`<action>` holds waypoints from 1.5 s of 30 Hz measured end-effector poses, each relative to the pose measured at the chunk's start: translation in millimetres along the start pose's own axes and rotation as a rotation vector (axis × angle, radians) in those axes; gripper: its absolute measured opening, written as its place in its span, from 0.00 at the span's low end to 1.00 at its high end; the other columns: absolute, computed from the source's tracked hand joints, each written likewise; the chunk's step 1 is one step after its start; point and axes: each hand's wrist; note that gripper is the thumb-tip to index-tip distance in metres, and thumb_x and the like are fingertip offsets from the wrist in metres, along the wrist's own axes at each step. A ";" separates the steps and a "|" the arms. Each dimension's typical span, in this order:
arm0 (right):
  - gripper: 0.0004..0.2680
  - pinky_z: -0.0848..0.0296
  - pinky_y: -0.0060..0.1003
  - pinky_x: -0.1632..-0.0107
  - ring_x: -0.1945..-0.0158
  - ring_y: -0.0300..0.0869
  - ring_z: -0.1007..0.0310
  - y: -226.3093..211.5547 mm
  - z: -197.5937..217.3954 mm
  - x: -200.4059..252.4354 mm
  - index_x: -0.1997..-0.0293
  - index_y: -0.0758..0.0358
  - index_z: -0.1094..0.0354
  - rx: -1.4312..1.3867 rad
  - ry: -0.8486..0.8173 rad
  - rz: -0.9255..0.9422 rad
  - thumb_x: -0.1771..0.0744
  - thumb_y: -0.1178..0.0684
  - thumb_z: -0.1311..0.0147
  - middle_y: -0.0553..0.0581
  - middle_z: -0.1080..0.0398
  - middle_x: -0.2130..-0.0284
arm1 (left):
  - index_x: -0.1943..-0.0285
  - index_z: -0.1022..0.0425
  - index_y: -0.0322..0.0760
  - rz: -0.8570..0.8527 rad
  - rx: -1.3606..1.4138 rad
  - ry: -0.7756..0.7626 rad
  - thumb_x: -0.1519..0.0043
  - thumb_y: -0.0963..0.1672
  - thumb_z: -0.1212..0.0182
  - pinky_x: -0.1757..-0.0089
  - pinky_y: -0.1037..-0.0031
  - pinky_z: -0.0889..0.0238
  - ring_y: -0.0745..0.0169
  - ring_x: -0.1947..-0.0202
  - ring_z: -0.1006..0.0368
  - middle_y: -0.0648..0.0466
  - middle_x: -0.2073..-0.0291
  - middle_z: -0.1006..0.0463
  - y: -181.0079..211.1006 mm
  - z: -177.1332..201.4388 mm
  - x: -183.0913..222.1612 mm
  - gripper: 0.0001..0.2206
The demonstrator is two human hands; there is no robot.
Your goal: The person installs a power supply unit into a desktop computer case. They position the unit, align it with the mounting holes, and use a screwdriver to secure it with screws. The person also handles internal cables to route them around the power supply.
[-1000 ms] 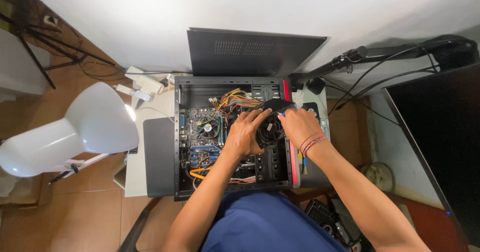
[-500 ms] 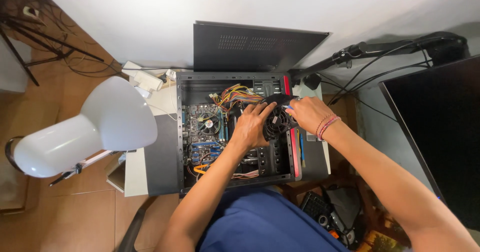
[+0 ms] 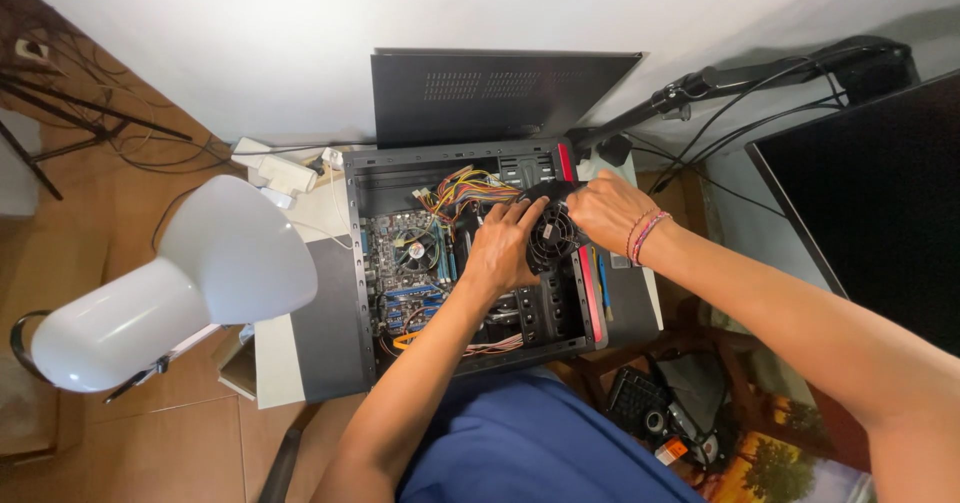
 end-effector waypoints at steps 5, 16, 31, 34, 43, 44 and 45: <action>0.02 0.31 0.38 0.54 0.64 0.45 0.24 -2.5 17.0 -1.6 0.72 0.61 0.28 0.158 -0.010 0.105 0.39 0.59 0.46 0.56 0.25 0.75 | 0.29 0.38 0.34 0.001 -0.018 0.024 0.69 0.49 0.18 0.44 0.58 0.36 0.37 0.45 0.31 0.39 0.43 0.26 0.3 1.8 1.7 0.53; 0.13 0.25 0.50 0.60 0.65 0.60 0.22 -10.6 -1.0 -4.7 0.69 0.67 0.25 -0.280 -0.149 -0.395 0.30 0.51 0.52 0.67 0.26 0.71 | 0.29 0.38 0.38 0.040 0.021 0.006 0.72 0.45 0.18 0.45 0.57 0.33 0.37 0.44 0.31 0.42 0.41 0.26 7.6 8.1 3.6 0.53; 0.09 0.31 0.44 0.56 0.65 0.51 0.24 -15.6 -2.8 6.2 0.70 0.63 0.28 -0.111 0.088 -0.211 0.32 0.51 0.48 0.60 0.25 0.75 | 0.29 0.39 0.38 0.047 0.023 -0.029 0.74 0.44 0.17 0.45 0.57 0.34 0.36 0.44 0.31 0.41 0.41 0.26 5.9 8.2 -2.9 0.55; 0.05 0.33 0.40 0.56 0.64 0.46 0.27 -13.1 5.2 11.0 0.71 0.61 0.29 0.014 0.133 -0.092 0.36 0.55 0.47 0.56 0.27 0.75 | 0.29 0.39 0.38 0.050 0.012 -0.035 0.75 0.44 0.17 0.45 0.57 0.34 0.36 0.44 0.31 0.41 0.41 0.27 6.4 8.1 -3.4 0.56; 0.02 0.34 0.36 0.57 0.64 0.43 0.30 -5.1 3.2 12.5 0.73 0.61 0.30 0.162 0.163 0.060 0.39 0.58 0.47 0.51 0.31 0.76 | 0.30 0.38 0.39 0.040 0.051 -0.020 0.73 0.44 0.17 0.45 0.57 0.34 0.35 0.44 0.32 0.40 0.40 0.27 9.8 11.7 -1.7 0.53; 0.02 0.34 0.36 0.57 0.64 0.43 0.30 -5.0 1.6 13.1 0.73 0.61 0.30 0.164 0.202 0.076 0.39 0.58 0.46 0.51 0.31 0.76 | 0.30 0.37 0.39 0.044 0.065 -0.016 0.72 0.44 0.17 0.45 0.56 0.34 0.35 0.44 0.32 0.41 0.41 0.27 10.0 12.4 -1.7 0.53; 0.02 0.34 0.36 0.57 0.64 0.43 0.30 -5.7 1.9 13.5 0.73 0.61 0.30 0.165 0.204 0.069 0.39 0.58 0.46 0.51 0.31 0.76 | 0.30 0.37 0.39 0.037 0.063 -0.019 0.72 0.44 0.17 0.45 0.56 0.34 0.35 0.44 0.32 0.41 0.41 0.27 10.2 12.7 -1.5 0.53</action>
Point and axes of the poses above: each hand's wrist, its own x-axis away from the middle knuckle, its own z-axis out of the back of the hand, y = z × x
